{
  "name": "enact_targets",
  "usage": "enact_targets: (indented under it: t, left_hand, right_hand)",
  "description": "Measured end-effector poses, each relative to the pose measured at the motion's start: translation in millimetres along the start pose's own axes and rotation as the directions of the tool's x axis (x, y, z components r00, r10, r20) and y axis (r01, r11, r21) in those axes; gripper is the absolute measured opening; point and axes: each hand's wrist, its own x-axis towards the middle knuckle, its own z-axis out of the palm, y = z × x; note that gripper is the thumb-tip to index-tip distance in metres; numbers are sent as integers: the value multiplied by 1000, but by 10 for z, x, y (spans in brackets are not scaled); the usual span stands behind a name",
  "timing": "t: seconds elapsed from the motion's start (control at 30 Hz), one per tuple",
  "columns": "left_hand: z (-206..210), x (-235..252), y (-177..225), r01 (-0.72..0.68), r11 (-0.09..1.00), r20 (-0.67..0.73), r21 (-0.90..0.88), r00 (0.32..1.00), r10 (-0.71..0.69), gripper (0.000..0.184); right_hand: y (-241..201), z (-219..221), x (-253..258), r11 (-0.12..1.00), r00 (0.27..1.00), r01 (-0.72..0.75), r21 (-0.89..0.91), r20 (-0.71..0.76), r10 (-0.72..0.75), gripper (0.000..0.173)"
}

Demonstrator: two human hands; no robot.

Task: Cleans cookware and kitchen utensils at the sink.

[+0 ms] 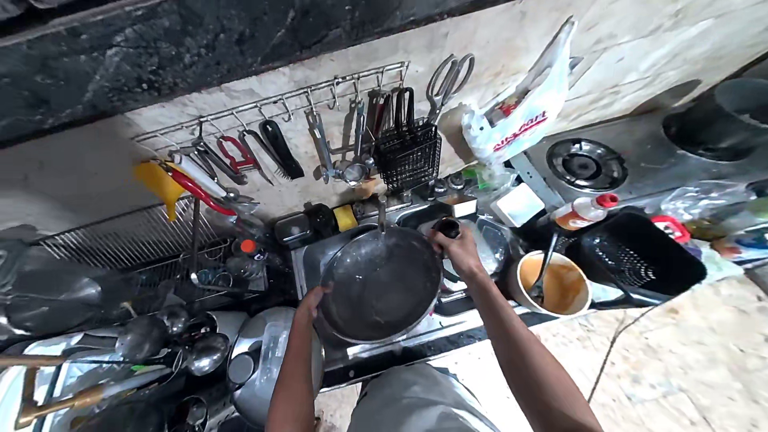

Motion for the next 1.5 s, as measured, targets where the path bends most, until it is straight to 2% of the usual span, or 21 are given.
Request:
enact_targets:
  t: [0.1, 0.23, 0.37, 0.43, 0.53, 0.63, 0.73, 0.83, 0.9, 0.97, 1.03, 1.1, 1.17, 1.2, 1.23, 1.27, 1.3, 1.37, 1.4, 1.5]
  left_hand:
    - [-131, -68, -122, 12, 1000, -47, -18, 999, -13, 45]
    - [-229, -182, -340, 33, 982, 0, -186, 999, -33, 40]
    - [-207, -317, -472, -35, 955, -83, -294, 997, 11, 52]
    - [-196, -421, -451, -94, 951, -127, -294, 990, 59, 55]
    - [-192, -581, -402, -164, 952, -210, -257, 971, 111, 44]
    - [-201, -688, -363, -196, 949, -280, -247, 952, 124, 39]
    - [-217, -752, -375, -248, 942, -346, -226, 925, 160, 37]
    - [-281, -789, -378, -299, 935, -375, -190, 902, 213, 36]
    - [-328, -814, -360, -305, 938, -394, -167, 892, 220, 34]
    - [-362, -844, -358, -289, 941, -401, -175, 894, 200, 35]
    - [-392, -859, -344, -274, 943, -407, -189, 896, 179, 38]
    - [-405, -886, -346, -259, 946, -396, -195, 903, 165, 37]
    - [-397, -906, -337, -255, 947, -384, -197, 908, 164, 36]
    - [-398, -920, -328, -254, 948, -379, -191, 910, 168, 36]
    - [-400, -926, -320, -256, 950, -379, -182, 909, 172, 35]
    - [-397, -928, -320, -255, 951, -379, -173, 909, 175, 35]
    - [-391, -925, -333, -256, 952, -377, -167, 909, 178, 35]
    - [-406, -908, -366, -269, 949, -376, -165, 907, 192, 37]
    - [-421, -899, -375, -278, 946, -375, -166, 905, 200, 37]
    - [-418, -899, -367, -276, 946, -375, -172, 906, 197, 32]
  right_hand:
    - [335, 24, 125, 1000, 999, -29, 8, 17, 29, 22]
    - [610, 99, 172, 999, 998, -51, -15, 20, 51, 30]
    - [753, 150, 210, 998, 999, -50, -42, 4, 50, 32]
    - [801, 153, 279, 997, 998, -64, -52, -6, 63, 35]
    - [900, 186, 369, 993, 997, -78, -93, -22, 76, 43]
    - [942, 264, 435, 971, 990, -142, -193, -52, 134, 58]
    - [977, 331, 471, 938, 989, -150, -311, -54, 140, 61]
    - [923, 431, 402, 877, 997, -57, -477, -80, 22, 60]
    - [888, 517, 283, 755, 985, 57, -654, -88, -150, 53]
    - [875, 611, 78, 597, 962, 204, -776, 47, -268, 40]
    - [990, 732, -114, 457, 923, 385, -802, 341, -180, 37]
    - [1149, 872, -245, 424, 779, 566, -707, 626, 5, 41]
    - [1344, 985, -247, 431, 636, 655, -621, 761, 130, 57]
    - [1418, 1035, -212, 410, 623, 662, -627, 765, 163, 70]
    - [1493, 1080, -158, 378, 643, 650, -659, 742, 188, 80]
    - [1568, 1114, -107, 347, 660, 640, -685, 722, 208, 84]
    - [1641, 1135, -76, 325, 637, 659, -679, 733, 240, 83]
    - [1776, 1173, -13, 312, 516, 749, -585, 810, 279, 71]
    - [1758, 1206, 28, 317, 502, 752, -578, 814, 292, 70]
    - [1723, 1321, 103, 343, 651, 628, -699, 713, 261, 75]
